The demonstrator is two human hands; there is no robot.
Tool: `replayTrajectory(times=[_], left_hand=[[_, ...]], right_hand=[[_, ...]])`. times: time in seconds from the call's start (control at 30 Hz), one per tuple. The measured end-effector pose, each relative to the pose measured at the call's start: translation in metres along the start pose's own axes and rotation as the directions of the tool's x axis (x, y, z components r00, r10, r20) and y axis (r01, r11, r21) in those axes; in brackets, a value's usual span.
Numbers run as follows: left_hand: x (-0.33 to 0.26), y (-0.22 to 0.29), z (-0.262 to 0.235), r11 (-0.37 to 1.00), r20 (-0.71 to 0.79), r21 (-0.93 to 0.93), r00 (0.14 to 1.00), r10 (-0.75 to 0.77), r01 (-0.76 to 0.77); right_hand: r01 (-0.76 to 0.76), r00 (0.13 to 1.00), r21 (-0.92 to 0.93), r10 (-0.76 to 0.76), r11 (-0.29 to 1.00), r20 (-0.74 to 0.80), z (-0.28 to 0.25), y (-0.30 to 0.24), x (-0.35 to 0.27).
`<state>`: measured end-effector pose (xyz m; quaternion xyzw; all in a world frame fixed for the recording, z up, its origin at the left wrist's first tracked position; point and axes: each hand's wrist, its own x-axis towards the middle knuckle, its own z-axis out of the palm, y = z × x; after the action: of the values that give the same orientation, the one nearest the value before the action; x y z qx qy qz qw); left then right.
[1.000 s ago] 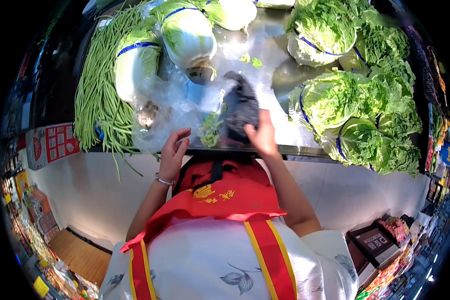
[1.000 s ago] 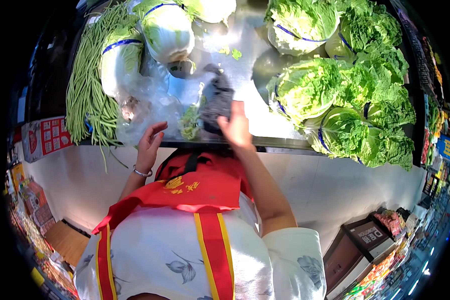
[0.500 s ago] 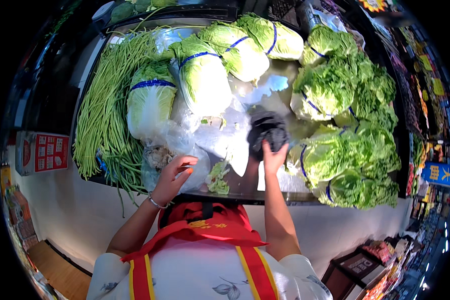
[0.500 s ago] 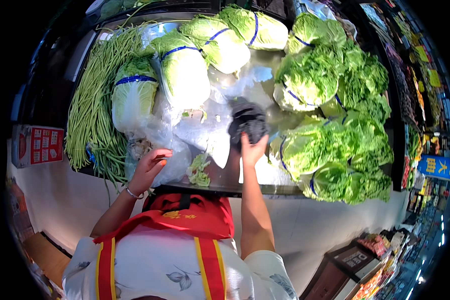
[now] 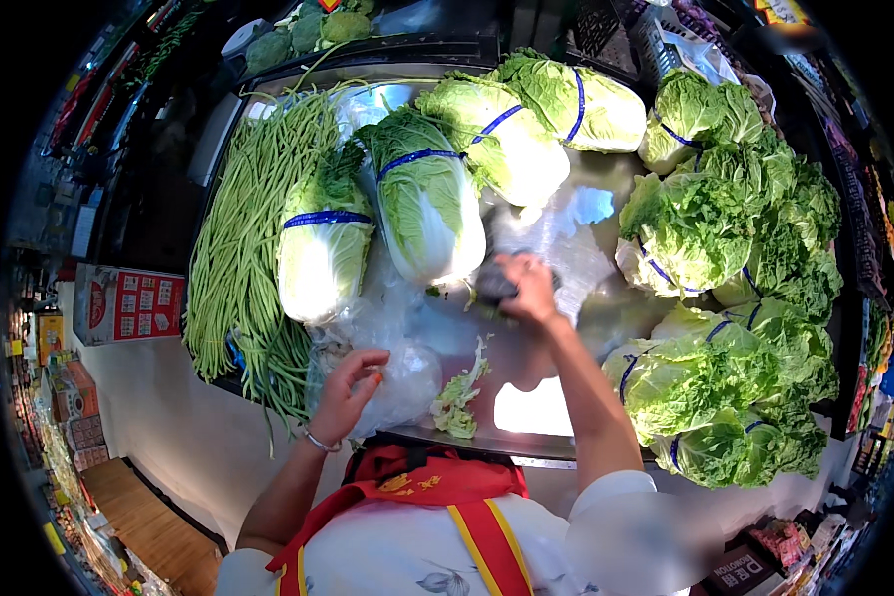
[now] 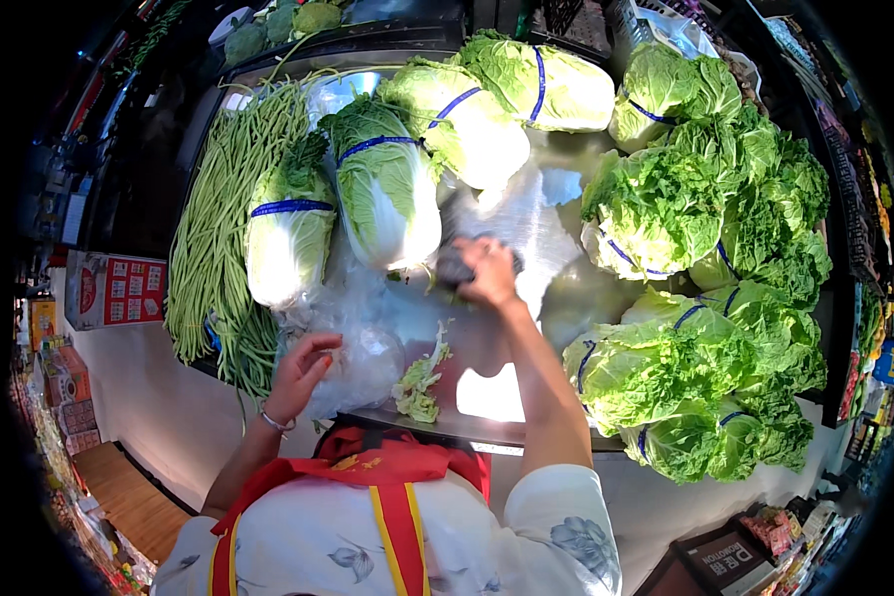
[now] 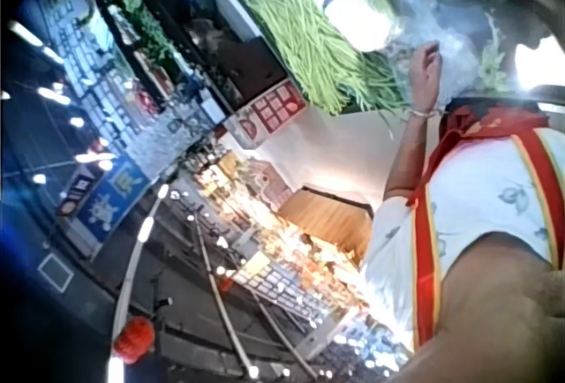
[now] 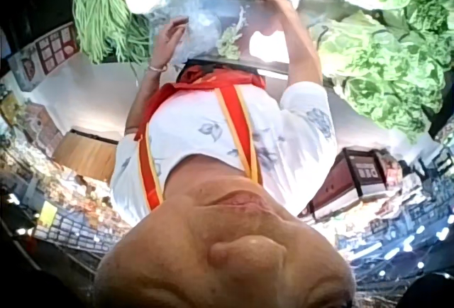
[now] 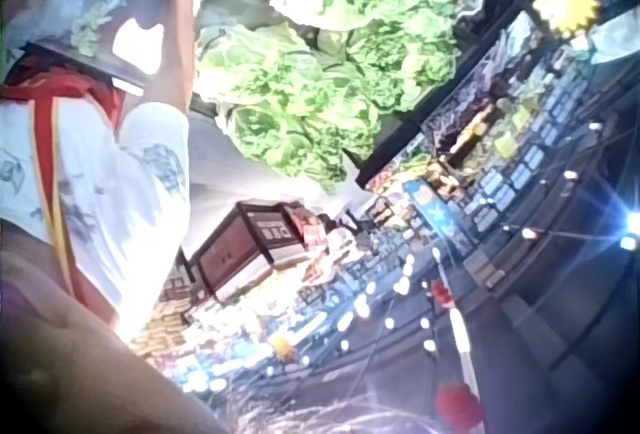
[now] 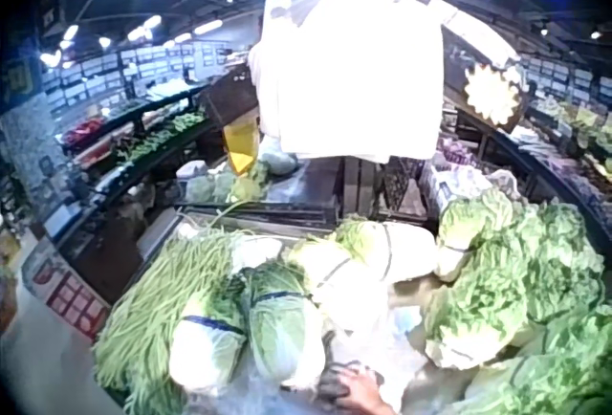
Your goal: The person wipes a metal display surface with a dark cloth, then places several heads of cabbage into a clear plastic bag. The person then gathers a bundle of long green beans and arranges them on the display. The person wears a red apron with yellow trim.
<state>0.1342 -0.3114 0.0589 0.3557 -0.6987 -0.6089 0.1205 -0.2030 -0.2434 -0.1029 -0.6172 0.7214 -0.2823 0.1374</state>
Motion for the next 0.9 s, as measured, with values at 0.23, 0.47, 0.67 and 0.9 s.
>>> replayTrajectory(times=[0.23,0.47,0.67,0.9], left_hand=[[0.057,0.002,-0.03,0.994,-0.033,-0.111,0.999,-0.014,0.01],[0.16,-0.018,-0.042,0.932,-0.212,-0.362,0.971,-0.112,0.028],[0.251,-0.067,-0.02,0.859,-0.259,-0.512,0.948,-0.187,0.029],[0.246,-0.032,0.007,0.756,-0.226,-0.651,0.937,-0.267,0.058]], right_hand=[[0.157,0.843,0.276,-0.274,0.948,0.462,0.016,-0.111,-0.101],[-0.555,0.827,0.769,0.309,0.318,0.47,-0.043,-0.106,-0.037],[-0.371,0.807,0.785,0.59,0.496,0.008,0.0,-0.034,0.099],[-0.383,0.839,0.893,0.493,0.236,0.23,0.01,-0.06,0.119]])
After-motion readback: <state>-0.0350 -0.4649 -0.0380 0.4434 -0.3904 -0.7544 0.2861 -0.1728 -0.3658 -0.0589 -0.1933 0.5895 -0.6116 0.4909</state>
